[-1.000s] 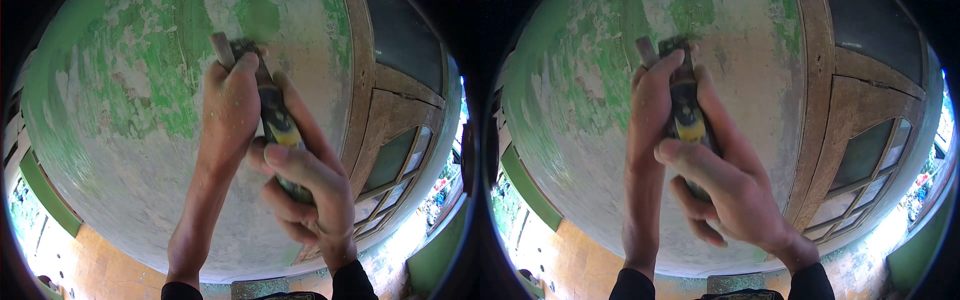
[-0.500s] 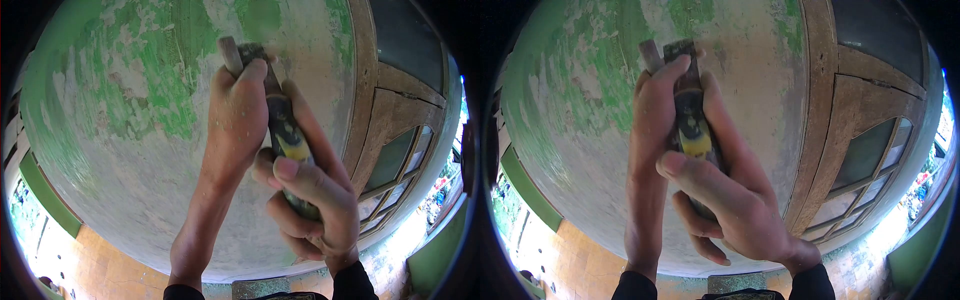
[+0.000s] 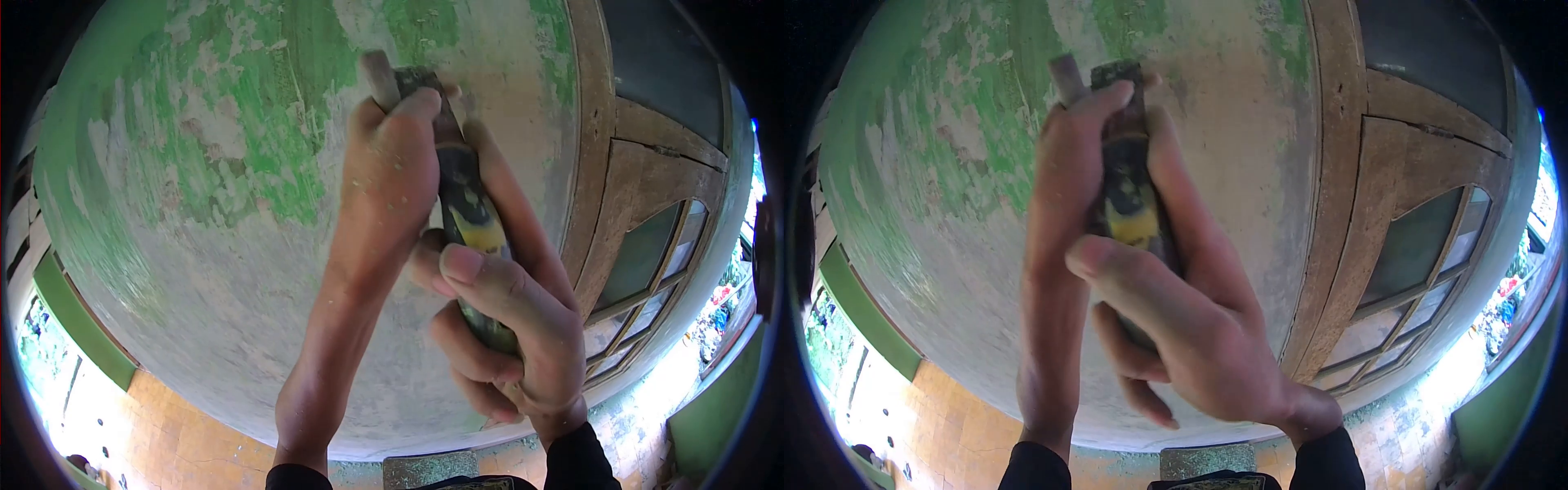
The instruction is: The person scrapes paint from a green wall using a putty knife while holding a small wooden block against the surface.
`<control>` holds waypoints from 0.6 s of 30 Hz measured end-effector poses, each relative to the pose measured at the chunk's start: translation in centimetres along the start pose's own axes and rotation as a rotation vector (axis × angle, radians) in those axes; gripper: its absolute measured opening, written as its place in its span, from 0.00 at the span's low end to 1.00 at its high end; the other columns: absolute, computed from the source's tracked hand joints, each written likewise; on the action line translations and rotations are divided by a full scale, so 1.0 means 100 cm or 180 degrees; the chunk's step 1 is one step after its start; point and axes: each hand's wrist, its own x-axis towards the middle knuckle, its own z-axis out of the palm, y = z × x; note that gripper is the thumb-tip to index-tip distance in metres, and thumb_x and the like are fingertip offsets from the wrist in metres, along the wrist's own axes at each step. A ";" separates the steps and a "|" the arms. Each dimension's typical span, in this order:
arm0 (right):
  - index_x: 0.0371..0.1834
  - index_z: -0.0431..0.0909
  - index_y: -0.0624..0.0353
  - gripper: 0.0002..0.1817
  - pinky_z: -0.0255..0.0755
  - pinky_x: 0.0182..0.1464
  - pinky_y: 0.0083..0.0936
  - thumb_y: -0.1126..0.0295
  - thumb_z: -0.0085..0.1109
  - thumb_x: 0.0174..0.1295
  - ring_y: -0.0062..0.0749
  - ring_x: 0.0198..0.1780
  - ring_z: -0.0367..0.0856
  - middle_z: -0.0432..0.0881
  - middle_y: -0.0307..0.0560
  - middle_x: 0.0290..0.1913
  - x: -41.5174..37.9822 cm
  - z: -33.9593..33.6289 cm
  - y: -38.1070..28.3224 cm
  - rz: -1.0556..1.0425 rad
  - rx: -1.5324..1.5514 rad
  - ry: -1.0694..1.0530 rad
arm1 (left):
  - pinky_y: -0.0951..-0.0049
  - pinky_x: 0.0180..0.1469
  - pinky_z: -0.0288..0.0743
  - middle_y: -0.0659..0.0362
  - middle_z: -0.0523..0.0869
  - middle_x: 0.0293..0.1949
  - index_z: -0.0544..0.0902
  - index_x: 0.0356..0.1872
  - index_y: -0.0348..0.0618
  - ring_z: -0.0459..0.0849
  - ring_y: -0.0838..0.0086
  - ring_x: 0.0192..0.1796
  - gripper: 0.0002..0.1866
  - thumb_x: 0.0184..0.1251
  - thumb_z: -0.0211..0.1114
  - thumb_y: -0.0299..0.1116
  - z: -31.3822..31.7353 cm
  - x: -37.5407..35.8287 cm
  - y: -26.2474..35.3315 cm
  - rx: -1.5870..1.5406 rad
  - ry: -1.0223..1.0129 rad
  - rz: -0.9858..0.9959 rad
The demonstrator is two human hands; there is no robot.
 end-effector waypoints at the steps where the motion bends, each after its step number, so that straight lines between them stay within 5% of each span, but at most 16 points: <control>1: 0.85 0.45 0.45 0.43 0.50 0.03 0.13 0.69 0.51 0.66 0.08 0.10 0.54 0.68 0.43 0.34 -0.001 0.002 -0.002 0.0004 0.0063 -0.0036 | 0.73 0.44 0.72 0.57 0.85 0.35 0.85 0.44 0.30 0.80 0.75 0.39 0.18 0.71 0.55 0.36 0.002 -0.002 0.004 -0.0159 0.0143 -0.0198; 5: 0.85 0.45 0.46 0.43 0.50 0.03 0.13 0.70 0.51 0.67 0.08 0.10 0.54 0.68 0.43 0.34 -0.001 -0.005 0.008 -0.0085 0.0040 -0.0005 | 0.72 0.44 0.72 0.58 0.85 0.33 0.85 0.44 0.31 0.79 0.75 0.38 0.17 0.72 0.55 0.36 0.001 -0.004 -0.007 0.0001 0.0100 0.0188; 18: 0.84 0.48 0.47 0.41 0.50 0.05 0.12 0.69 0.52 0.67 0.09 0.10 0.55 0.74 0.47 0.38 0.004 -0.007 0.001 -0.0320 -0.0298 0.0086 | 0.72 0.43 0.72 0.59 0.83 0.33 0.86 0.43 0.34 0.78 0.75 0.38 0.16 0.71 0.55 0.37 0.009 0.007 -0.002 -0.0109 -0.0091 0.0101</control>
